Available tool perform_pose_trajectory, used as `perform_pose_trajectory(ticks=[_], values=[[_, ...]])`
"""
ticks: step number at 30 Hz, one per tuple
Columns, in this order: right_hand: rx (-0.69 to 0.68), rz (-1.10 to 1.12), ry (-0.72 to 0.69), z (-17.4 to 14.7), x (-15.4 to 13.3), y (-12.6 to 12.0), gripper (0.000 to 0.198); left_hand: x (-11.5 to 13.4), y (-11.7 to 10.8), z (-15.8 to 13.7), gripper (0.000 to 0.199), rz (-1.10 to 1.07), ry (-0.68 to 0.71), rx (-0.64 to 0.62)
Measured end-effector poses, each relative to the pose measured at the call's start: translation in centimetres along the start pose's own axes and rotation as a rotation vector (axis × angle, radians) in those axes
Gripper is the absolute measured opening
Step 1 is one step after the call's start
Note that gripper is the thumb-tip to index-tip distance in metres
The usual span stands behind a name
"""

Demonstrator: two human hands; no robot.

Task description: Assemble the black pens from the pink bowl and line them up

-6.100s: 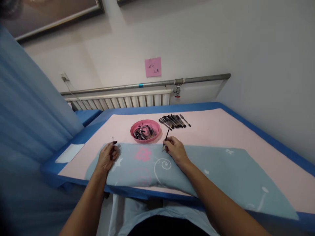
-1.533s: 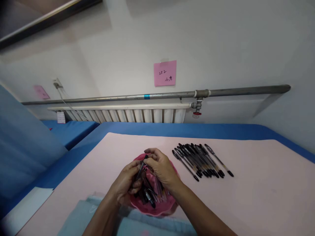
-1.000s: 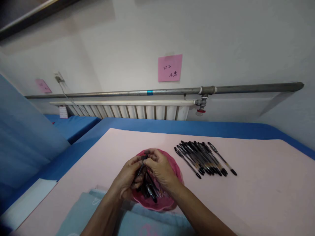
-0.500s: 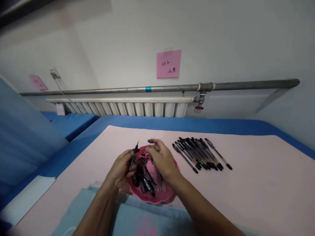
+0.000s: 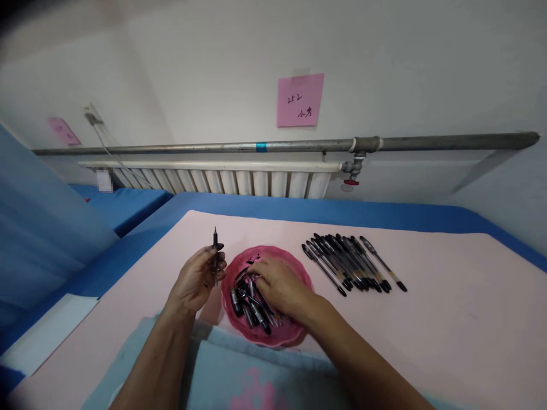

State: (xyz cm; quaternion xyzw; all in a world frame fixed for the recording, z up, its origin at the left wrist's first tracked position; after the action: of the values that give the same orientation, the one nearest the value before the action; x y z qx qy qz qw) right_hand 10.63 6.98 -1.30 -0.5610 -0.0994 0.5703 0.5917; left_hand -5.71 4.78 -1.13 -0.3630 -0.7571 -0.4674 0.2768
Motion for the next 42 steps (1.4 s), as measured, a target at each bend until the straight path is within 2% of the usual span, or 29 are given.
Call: perform_pose_trajectory(ticks=[3, 6, 13, 23, 25, 27, 31, 35, 42], values=[[-0.143, -0.026, -0.079, -0.1, -0.6, 0.9, 0.023, -0.1, 0.0, 0.0, 0.027, 0.034, -0.013, 0.014], [-0.221, -0.107, -0.041, -0.3, -0.4, 1.1, 0.016, -0.2, 0.0, -0.1, 0.028, 0.060, -0.022, 0.025], [-0.220, -0.287, 0.125, -0.6, 0.8, -0.2, 0.014, -0.3, -0.3, 0.2, 0.026, 0.046, -0.022, 0.037], [-0.205, -0.369, 0.148, -0.6, 0.8, -0.1, 0.018, -0.1, -0.3, 0.1, 0.035, 0.019, 0.019, 0.034], [-0.166, -0.361, 0.125, -0.3, 0.3, 0.1, 0.018, -0.1, -0.4, 0.2, 0.034, 0.029, 0.039, 0.038], [-0.138, -0.318, 0.042, 0.1, -0.5, 0.6, 0.021, -0.2, -0.5, 0.3, 0.034, 0.045, 0.050, 0.051], [-0.209, -0.247, -0.104, 0.7, -1.3, 2.3, 0.027, -0.3, -0.5, 0.3, 0.037, 0.072, 0.036, 0.073], [-0.236, -0.287, -0.100, 0.7, -0.8, 3.2, 0.029, -0.3, -0.4, 0.2, 0.039, 0.072, 0.011, 0.068], [-0.280, -0.350, -0.066, 0.9, -1.5, 3.3, 0.023, -0.9, -0.3, 0.4, 0.036, 0.069, -0.023, 0.027]])
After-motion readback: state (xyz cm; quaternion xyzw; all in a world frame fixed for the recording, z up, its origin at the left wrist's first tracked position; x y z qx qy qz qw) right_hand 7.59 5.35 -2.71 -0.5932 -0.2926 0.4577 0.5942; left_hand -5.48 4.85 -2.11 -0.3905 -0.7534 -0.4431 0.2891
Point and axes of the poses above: each hand's wrist, its own z-axis towards the middle knuckle, its own y-axis out of the palm, x = y × z, the point moved 3 cm from there along z, towards the middle knuckle, and after that the axes turned 14 degrees about -y, right-handed, at the moved point
